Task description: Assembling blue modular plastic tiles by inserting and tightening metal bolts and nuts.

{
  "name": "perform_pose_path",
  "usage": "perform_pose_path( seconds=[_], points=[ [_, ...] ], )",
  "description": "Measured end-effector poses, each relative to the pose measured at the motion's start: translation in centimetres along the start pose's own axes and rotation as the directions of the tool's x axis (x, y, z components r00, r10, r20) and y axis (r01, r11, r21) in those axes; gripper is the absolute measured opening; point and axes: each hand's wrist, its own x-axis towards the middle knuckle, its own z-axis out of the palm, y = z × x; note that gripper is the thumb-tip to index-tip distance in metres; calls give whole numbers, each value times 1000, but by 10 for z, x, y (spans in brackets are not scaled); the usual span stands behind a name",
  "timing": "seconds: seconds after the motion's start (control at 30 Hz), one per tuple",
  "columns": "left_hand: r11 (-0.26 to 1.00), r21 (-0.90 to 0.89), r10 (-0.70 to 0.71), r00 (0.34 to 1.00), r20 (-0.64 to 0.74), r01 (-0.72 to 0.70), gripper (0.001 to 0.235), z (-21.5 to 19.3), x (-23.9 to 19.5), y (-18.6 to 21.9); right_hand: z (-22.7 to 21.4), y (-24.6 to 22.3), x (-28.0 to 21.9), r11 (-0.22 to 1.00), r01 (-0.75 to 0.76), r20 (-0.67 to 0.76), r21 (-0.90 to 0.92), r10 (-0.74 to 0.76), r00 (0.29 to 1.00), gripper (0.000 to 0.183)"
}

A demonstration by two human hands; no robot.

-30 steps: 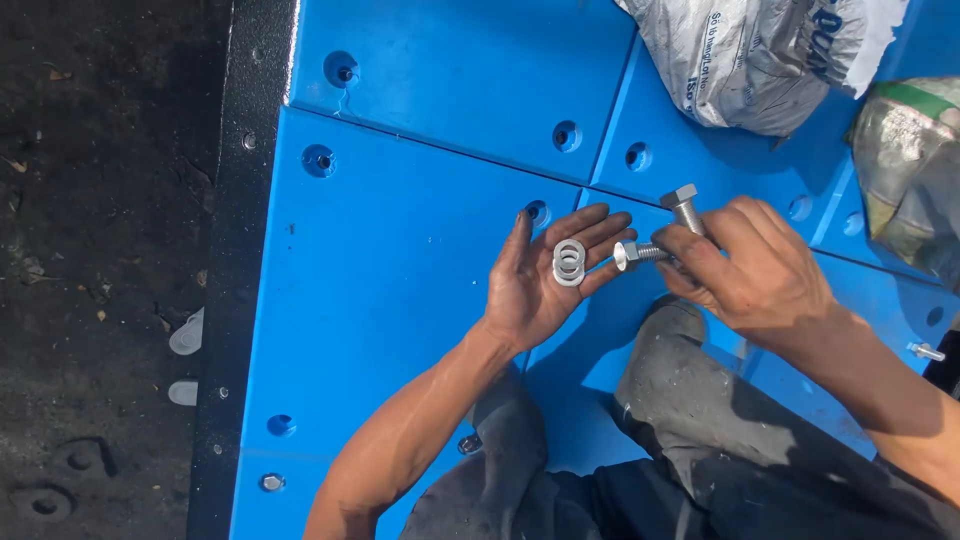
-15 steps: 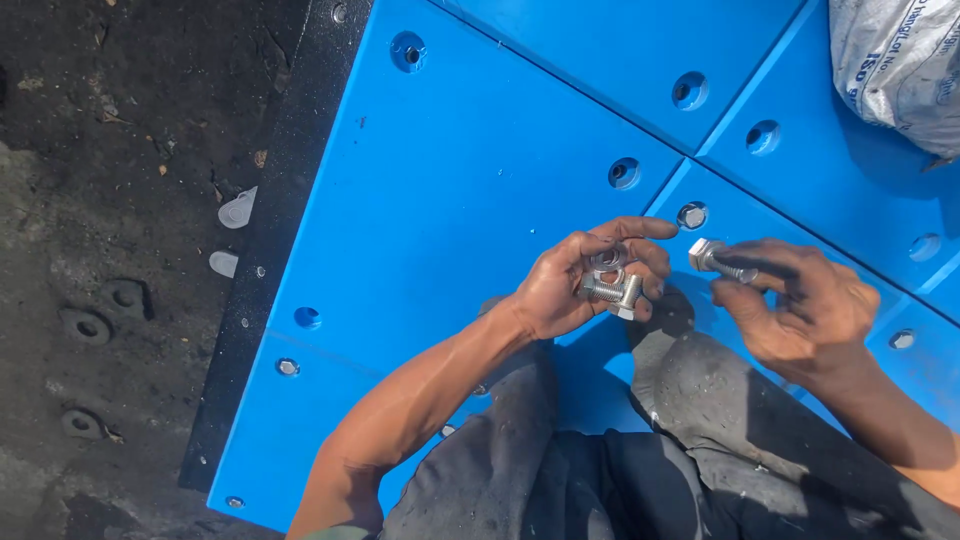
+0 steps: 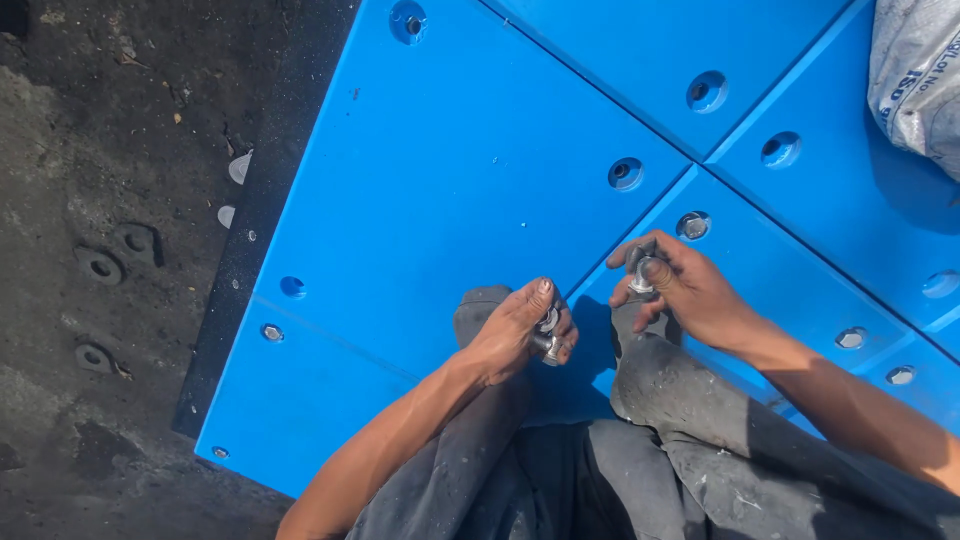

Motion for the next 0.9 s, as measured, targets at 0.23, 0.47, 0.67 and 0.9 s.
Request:
perform_pose_path(
  seconds=[0.23,0.47,0.67,0.9],
  points=[
    [993,8,-115,979,-166,118,40,19,11,14,-4,25,-18,959,-284,-6,7,285,959,34],
    [993,36,-110,990,-92,114,31,27,13,33,11,-16,-32,951,-132,-74,-281,116,990,45],
    [998,58,-30,999,-36,32,39,25,10,27,24,-8,-30,912,-278,-188,-303,228,955,44],
    [987,127,111,986,-125,-95,29,18,10,13,34,-8,-28,937,-252,-190,-241,209,959,36]
  ],
)
